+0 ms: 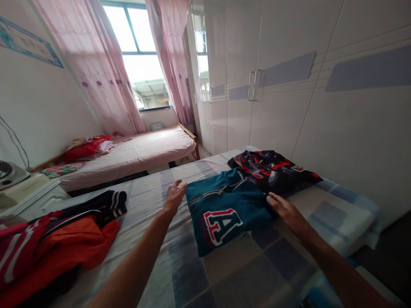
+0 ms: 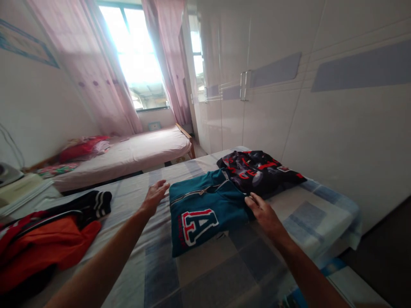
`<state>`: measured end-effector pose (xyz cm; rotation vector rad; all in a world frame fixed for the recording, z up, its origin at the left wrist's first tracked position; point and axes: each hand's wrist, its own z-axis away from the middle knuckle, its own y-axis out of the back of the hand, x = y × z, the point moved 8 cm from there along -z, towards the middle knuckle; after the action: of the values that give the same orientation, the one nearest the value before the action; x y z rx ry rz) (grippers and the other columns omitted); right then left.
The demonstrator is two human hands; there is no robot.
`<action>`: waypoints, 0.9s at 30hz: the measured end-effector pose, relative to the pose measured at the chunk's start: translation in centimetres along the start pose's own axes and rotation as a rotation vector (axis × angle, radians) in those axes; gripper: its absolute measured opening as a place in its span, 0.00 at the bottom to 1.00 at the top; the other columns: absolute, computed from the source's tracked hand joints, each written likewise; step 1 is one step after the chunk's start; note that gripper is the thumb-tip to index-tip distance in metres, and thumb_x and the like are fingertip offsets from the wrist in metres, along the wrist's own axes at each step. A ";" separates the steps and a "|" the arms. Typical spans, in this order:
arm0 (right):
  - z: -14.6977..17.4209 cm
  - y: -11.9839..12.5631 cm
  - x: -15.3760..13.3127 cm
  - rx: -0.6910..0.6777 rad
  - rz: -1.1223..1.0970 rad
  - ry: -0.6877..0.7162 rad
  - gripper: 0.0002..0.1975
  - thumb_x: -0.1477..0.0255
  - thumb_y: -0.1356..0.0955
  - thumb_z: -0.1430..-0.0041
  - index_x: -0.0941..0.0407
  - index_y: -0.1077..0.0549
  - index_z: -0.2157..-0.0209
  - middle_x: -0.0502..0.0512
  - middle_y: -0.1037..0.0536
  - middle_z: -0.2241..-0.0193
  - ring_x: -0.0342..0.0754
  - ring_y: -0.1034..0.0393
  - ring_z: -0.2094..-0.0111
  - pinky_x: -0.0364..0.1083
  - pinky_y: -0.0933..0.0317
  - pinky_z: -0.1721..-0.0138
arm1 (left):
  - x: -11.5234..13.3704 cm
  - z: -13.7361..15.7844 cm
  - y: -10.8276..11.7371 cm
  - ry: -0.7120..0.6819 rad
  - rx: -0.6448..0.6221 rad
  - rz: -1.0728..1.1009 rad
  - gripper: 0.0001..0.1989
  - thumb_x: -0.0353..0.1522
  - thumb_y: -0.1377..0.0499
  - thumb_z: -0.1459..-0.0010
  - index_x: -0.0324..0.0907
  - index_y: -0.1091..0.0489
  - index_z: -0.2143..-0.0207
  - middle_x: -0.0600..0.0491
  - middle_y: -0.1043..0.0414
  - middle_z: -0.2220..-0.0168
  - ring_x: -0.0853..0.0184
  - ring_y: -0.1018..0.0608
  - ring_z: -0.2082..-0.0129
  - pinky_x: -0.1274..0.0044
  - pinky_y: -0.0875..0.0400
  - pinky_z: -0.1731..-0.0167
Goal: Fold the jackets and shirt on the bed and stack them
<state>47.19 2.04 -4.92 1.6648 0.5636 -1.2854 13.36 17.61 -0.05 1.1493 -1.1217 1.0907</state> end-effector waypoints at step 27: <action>-6.1 -9.0 -16.1 -0.485 0.046 0.435 0.30 0.76 0.35 0.53 0.57 0.36 0.45 0.54 0.22 0.59 0.49 0.27 0.63 0.45 0.32 0.64 | 0.8 8.8 6.9 0.066 -0.018 0.255 0.20 0.37 0.35 0.54 0.38 0.30 0.59 0.53 0.26 0.72 0.67 0.24 0.73 0.78 0.29 0.73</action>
<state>37.42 14.31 6.57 1.5259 1.0015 -0.6722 5.85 9.54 2.12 0.9664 -1.2468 1.3016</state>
